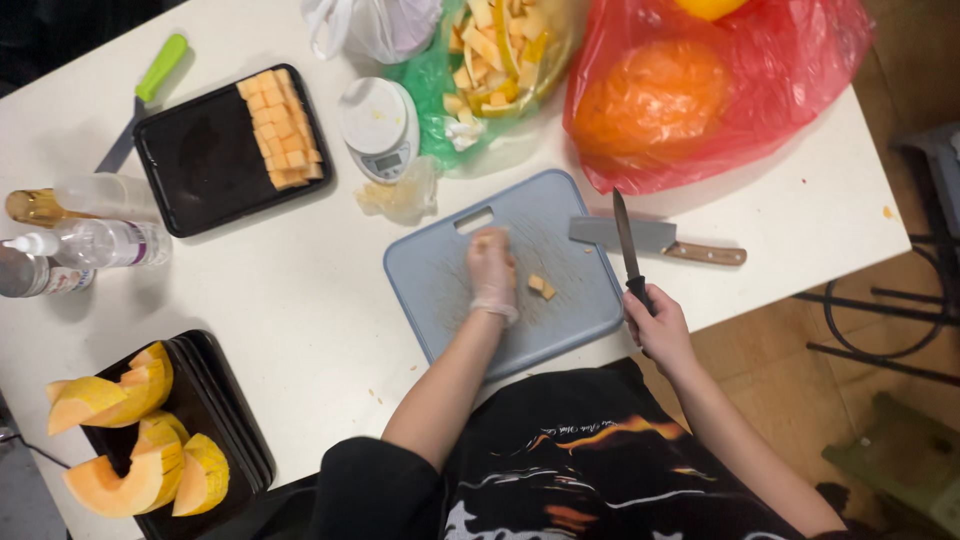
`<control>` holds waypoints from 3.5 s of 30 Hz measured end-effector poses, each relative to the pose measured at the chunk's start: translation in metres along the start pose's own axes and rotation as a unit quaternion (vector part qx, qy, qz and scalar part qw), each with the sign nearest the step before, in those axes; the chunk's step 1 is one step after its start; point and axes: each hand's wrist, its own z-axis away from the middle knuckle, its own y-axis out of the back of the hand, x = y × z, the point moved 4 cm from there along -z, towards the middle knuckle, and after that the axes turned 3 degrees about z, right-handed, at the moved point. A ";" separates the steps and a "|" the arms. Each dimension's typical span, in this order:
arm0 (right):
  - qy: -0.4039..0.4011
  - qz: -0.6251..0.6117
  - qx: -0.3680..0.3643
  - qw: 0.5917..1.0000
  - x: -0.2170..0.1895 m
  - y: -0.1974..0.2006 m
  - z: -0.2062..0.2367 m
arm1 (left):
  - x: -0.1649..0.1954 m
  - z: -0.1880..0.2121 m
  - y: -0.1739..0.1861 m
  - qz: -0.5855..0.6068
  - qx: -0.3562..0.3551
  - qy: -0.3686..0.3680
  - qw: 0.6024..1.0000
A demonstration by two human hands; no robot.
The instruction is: The person cuts melon wedges into small cubes on a cutting board using a knife, transferring the cubes one at a time onto a black tray. They then pick up additional melon wedges from a tray, trim and slice them on the board, and continue cutting the pieces into cubes.
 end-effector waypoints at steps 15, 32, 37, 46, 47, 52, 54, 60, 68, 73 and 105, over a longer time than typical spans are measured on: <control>-0.023 -0.035 0.036 0.998 -0.005 0.008 -0.013 | 0.132 -0.135 -0.078 -0.076 -0.069 -0.208 0.973; 0.020 -0.008 -0.009 1.000 0.003 0.003 0.015 | -0.025 0.083 -0.010 -0.586 -0.345 -0.197 0.706; 0.034 -0.003 -0.016 0.999 0.006 0.003 0.021 | -0.038 0.078 -0.007 -0.609 -0.350 -0.189 0.686; 0.024 0.026 -0.025 0.999 0.007 -0.010 0.023 | -0.024 0.077 -0.009 -0.596 -0.335 -0.222 0.695; 0.028 0.024 -0.030 0.999 0.007 -0.012 0.023 | -0.022 0.077 -0.012 -0.602 -0.335 -0.210 0.694; 0.029 0.027 -0.033 0.999 0.003 -0.018 0.021 | -0.013 0.075 -0.012 -0.615 -0.363 -0.173 0.678; 0.037 0.023 -0.036 0.998 0.000 -0.019 0.020 | -0.011 0.079 -0.012 -0.609 -0.361 -0.206 0.675; 0.018 0.019 -0.028 0.999 -0.007 -0.024 0.015 | -0.025 0.072 -0.020 -0.632 -0.352 -0.237 0.649; 0.042 0.000 -0.036 0.998 -0.007 -0.028 0.012 | -0.011 0.059 -0.017 -0.570 -0.342 -0.236 0.709; 0.039 0.003 -0.015 0.999 0.002 -0.017 0.008 | 0.017 0.011 0.012 -0.186 -0.211 0.066 0.957; 0.034 0.144 -0.319 0.936 -0.042 -0.212 0.028 | 0.121 0.133 0.369 -0.255 0.329 -0.201 0.887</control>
